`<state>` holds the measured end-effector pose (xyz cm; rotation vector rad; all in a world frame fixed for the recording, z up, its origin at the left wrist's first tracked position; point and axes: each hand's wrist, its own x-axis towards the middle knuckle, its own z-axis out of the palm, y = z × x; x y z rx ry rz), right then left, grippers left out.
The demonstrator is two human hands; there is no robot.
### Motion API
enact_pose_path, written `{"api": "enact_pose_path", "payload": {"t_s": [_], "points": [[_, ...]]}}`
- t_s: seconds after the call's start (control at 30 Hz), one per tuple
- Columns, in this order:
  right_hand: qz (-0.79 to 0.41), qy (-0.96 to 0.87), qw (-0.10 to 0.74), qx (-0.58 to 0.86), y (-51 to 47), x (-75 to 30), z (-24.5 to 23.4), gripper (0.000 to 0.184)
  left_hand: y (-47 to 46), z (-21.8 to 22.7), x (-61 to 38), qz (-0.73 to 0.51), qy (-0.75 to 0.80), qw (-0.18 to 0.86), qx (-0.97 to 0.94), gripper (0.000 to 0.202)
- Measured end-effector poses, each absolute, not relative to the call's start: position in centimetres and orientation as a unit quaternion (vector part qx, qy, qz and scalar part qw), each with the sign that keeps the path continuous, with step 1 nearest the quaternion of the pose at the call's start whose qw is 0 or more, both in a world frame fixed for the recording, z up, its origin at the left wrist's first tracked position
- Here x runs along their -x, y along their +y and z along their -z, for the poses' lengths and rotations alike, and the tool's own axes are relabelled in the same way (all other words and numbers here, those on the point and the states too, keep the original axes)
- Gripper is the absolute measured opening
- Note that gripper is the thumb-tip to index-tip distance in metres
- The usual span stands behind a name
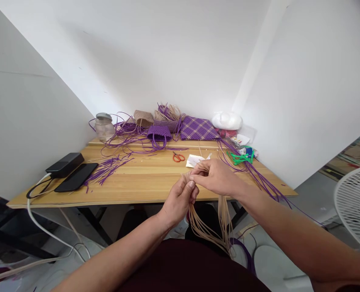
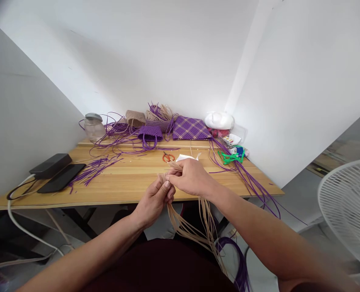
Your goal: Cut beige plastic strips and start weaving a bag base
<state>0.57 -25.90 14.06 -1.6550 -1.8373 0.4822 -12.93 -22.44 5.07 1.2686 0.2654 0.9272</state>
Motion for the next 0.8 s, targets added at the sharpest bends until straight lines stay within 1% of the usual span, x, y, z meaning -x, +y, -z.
{"api": "enact_pose_path", "payload": {"t_s": [0.23, 0.4, 0.5, 0.6, 0.7, 0.8], "points": [[-0.105, -0.725, 0.283, 0.619, -26.1, -0.4, -14.1, 0.010, -22.4, -4.7, 12.8, -0.410, 0.118, 0.703, -0.569, 0.024], [-0.087, -0.711, 0.319, 0.621, -25.8, -0.4, -14.3, 0.013, -22.7, -5.0, 12.8, -0.396, 0.127, 0.728, -0.545, 0.027], [-0.137, -0.704, 0.351, 0.602, -25.5, -0.9, -14.2, 0.016, -22.7, -5.2, 12.9, -0.399, 0.140, 0.742, -0.520, 0.031], [-0.170, -0.697, 0.379, 0.585, -25.4, -1.6, -14.0, 0.026, -22.5, -5.4, 13.1, -0.413, 0.141, 0.754, -0.490, 0.040], [-0.169, -0.704, 0.356, 0.592, -25.6, -1.7, -13.9, 0.032, -22.2, -5.4, 13.1, -0.419, 0.130, 0.755, -0.488, 0.047], [-0.260, -0.718, 0.326, 0.557, -25.8, -1.3, -14.0, 0.039, -22.2, -5.3, 13.0, -0.421, 0.120, 0.750, -0.495, 0.059]]}}
